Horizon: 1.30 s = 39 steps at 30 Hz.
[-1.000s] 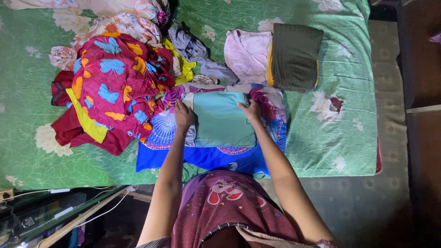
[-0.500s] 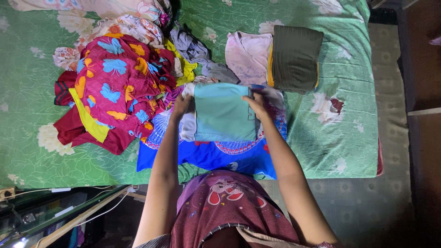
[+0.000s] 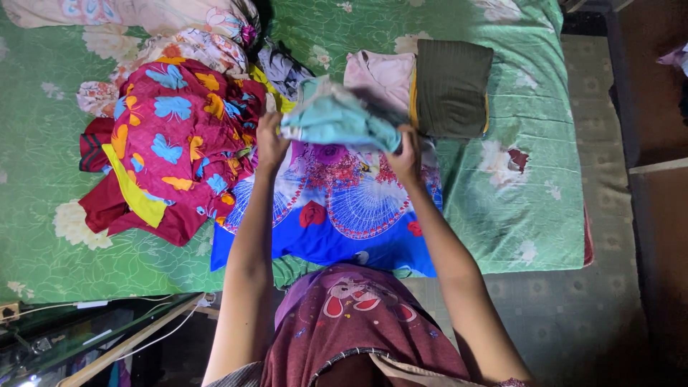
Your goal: Folding various items of clothing on a bed.
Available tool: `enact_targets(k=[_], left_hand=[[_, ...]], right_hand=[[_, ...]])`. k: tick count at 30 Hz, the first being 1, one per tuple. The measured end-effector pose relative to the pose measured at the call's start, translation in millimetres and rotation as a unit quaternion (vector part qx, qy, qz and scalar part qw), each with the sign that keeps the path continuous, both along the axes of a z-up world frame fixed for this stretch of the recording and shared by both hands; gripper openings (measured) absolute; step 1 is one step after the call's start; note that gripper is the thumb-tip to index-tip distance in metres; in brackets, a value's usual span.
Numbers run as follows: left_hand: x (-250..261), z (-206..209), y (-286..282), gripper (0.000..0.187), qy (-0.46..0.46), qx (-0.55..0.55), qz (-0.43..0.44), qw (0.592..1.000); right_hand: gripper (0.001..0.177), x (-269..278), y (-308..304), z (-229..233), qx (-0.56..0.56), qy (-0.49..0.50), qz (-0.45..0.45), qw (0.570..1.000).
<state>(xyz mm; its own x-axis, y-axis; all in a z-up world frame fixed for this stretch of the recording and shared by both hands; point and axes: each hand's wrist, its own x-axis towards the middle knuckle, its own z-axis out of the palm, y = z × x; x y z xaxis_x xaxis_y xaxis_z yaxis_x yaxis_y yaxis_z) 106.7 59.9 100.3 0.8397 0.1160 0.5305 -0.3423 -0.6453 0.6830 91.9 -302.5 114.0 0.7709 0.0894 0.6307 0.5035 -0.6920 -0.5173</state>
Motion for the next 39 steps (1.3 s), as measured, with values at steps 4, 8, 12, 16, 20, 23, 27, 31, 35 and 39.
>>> enact_targets(k=[4,8,12,16,20,23,27,31,35,39], left_hand=[[-47,-54,21,0.046,0.082,0.117,0.008,0.990],[-85,-92,31,0.039,0.161,0.224,-0.035,0.961],[-111,-99,26,0.042,0.153,0.251,-0.050,0.955],[-121,-94,24,0.045,0.214,0.237,-0.032,0.947],[-128,-104,32,0.045,0.220,0.163,0.061,0.960],[-136,-95,33,0.052,0.201,0.076,0.101,0.971],[-141,-112,35,0.024,0.173,-0.013,0.189,0.967],[-154,-117,18,0.035,0.301,0.010,0.274,0.913],[-161,-123,-11,0.060,0.371,0.027,0.284,0.884],[-156,-120,-28,0.062,0.336,0.002,0.234,0.912]], right_hand=[[0.046,-41,-15,-87,-0.008,0.067,0.085,0.994],[0.049,-80,-9,-62,-0.091,0.076,0.142,0.983],[0.044,-93,-8,-61,-0.141,0.058,0.152,0.977],[0.041,-101,-11,-113,-0.148,0.049,0.169,0.973],[0.052,-109,-6,-102,-0.244,0.066,0.241,0.937],[0.061,-108,-2,-55,-0.261,0.086,0.301,0.913],[0.063,-88,-20,-70,-0.252,0.088,0.334,0.904],[0.054,-53,-25,-97,-0.246,0.133,0.249,0.927],[0.057,-13,-18,-105,-0.183,0.127,0.075,0.972],[0.062,20,-21,-168,-0.143,0.186,-0.031,0.972]])
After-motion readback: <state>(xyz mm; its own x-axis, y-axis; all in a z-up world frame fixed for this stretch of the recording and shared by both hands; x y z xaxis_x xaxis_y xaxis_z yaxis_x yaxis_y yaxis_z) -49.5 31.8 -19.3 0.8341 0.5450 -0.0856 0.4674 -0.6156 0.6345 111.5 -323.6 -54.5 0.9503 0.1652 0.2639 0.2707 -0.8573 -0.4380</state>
